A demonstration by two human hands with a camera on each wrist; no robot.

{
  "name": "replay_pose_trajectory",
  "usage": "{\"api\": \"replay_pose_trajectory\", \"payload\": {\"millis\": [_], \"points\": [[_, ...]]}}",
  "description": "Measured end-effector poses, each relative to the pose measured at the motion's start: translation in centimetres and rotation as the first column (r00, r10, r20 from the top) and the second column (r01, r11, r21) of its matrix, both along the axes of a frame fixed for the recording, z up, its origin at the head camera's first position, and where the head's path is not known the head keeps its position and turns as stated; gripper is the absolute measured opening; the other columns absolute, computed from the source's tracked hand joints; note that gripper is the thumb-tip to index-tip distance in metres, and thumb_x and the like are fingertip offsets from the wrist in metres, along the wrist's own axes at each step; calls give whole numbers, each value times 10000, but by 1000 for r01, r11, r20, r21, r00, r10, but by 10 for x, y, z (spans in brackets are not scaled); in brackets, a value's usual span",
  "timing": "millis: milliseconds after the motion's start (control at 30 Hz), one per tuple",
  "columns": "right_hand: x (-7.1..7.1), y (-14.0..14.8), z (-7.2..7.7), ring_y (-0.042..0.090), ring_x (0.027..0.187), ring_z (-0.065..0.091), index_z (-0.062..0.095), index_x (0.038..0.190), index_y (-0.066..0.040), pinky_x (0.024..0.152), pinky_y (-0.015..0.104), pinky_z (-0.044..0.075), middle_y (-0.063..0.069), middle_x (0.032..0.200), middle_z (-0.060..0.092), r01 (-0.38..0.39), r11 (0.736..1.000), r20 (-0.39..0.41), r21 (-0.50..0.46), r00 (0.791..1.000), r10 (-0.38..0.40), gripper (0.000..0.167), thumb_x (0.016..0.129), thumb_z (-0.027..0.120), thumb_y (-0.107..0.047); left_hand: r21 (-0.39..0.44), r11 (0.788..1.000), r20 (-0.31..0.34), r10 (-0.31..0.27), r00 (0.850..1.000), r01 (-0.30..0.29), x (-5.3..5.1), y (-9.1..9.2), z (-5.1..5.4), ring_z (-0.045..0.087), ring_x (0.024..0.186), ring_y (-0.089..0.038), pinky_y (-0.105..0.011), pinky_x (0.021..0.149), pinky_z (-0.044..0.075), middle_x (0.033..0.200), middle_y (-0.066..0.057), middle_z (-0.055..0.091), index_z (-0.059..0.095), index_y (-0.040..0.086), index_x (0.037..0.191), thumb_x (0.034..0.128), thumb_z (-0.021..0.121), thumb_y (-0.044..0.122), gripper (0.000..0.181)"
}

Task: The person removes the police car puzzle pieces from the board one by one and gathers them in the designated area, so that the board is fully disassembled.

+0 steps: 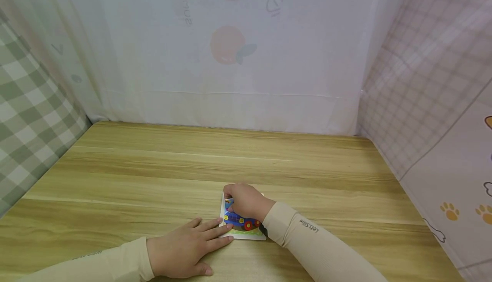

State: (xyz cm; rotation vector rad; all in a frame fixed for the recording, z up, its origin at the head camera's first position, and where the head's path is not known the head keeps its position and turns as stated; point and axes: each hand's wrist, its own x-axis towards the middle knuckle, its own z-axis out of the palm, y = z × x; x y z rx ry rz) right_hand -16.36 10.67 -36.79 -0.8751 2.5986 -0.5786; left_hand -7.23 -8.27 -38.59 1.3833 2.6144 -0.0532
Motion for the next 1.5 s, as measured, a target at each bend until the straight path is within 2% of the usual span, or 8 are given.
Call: {"api": "replay_pose_trajectory", "payload": {"millis": [167, 333, 433, 600, 933, 1233, 1500], "points": [[-5, 6, 1, 130, 677, 480, 536, 813, -108, 631, 287, 427, -33, 735, 507, 32, 997, 88, -72, 996, -26, 201, 836, 729, -55, -1, 1000, 11, -1, 1000, 1, 0, 1, 0, 283, 1432, -212, -511, 969, 448, 1577, 42, 267, 356, 278, 1504, 914, 504, 589, 683], [-9, 12, 3, 95, 617, 461, 557, 828, -71, 567, 225, 410, -33, 700, 500, 83, 982, 199, -172, 979, -48, 160, 849, 715, -55, -2, 1000, 6, -5, 1000, 5, 0, 2, 1, 288, 1430, -215, -510, 972, 447, 1578, 45, 264, 357, 277, 1504, 915, 506, 586, 681], [-11, 14, 5, 93, 611, 452, 570, 828, -66, 568, 227, 405, -32, 695, 495, 83, 979, 215, -188, 976, -42, 146, 853, 713, -64, -2, 1000, 9, -8, 1000, 8, 0, 2, 1, 288, 1430, -213, -511, 975, 445, 1578, 45, 264, 356, 276, 1504, 916, 507, 584, 681], [-11, 17, 7, 107, 653, 516, 617, 866, -71, 606, 250, 456, -20, 748, 572, 108, 977, 236, -185, 970, -63, 60, 891, 671, -78, 0, 1000, 16, -2, 1000, 2, 0, 2, 1, 291, 1429, -210, -516, 974, 443, 1577, 48, 266, 362, 280, 1501, 915, 513, 582, 676], [-12, 35, 12, 141, 744, 558, 640, 978, -59, 663, 288, 483, 14, 837, 600, 185, 967, 254, -174, 957, -137, 79, 950, 569, -80, 1, 1000, 27, 10, 1000, -10, 0, 2, 0, 299, 1425, -213, -510, 974, 443, 1574, 58, 272, 367, 291, 1497, 909, 519, 587, 676], [-15, 54, 13, 167, 802, 503, 624, 1022, -84, 709, 323, 447, 9, 894, 586, 227, 961, 180, -158, 964, -198, 98, 924, 627, -77, 18, 999, 65, 26, 998, -27, 0, 0, 0, 292, 1428, -218, -529, 975, 438, 1578, 64, 261, 358, 289, 1502, 910, 531, 570, 678], [-18, 71, 12, 190, 837, 496, 620, 1037, -64, 731, 340, 437, 31, 941, 594, 264, 946, 158, -188, 959, -236, 117, 925, 610, -36, 24, 1000, 52, 18, 998, -19, -1, -1, 0, 305, 1422, -219, -516, 971, 444, 1574, 57, 273, 365, 284, 1499, 911, 537, 562, 673]]}}
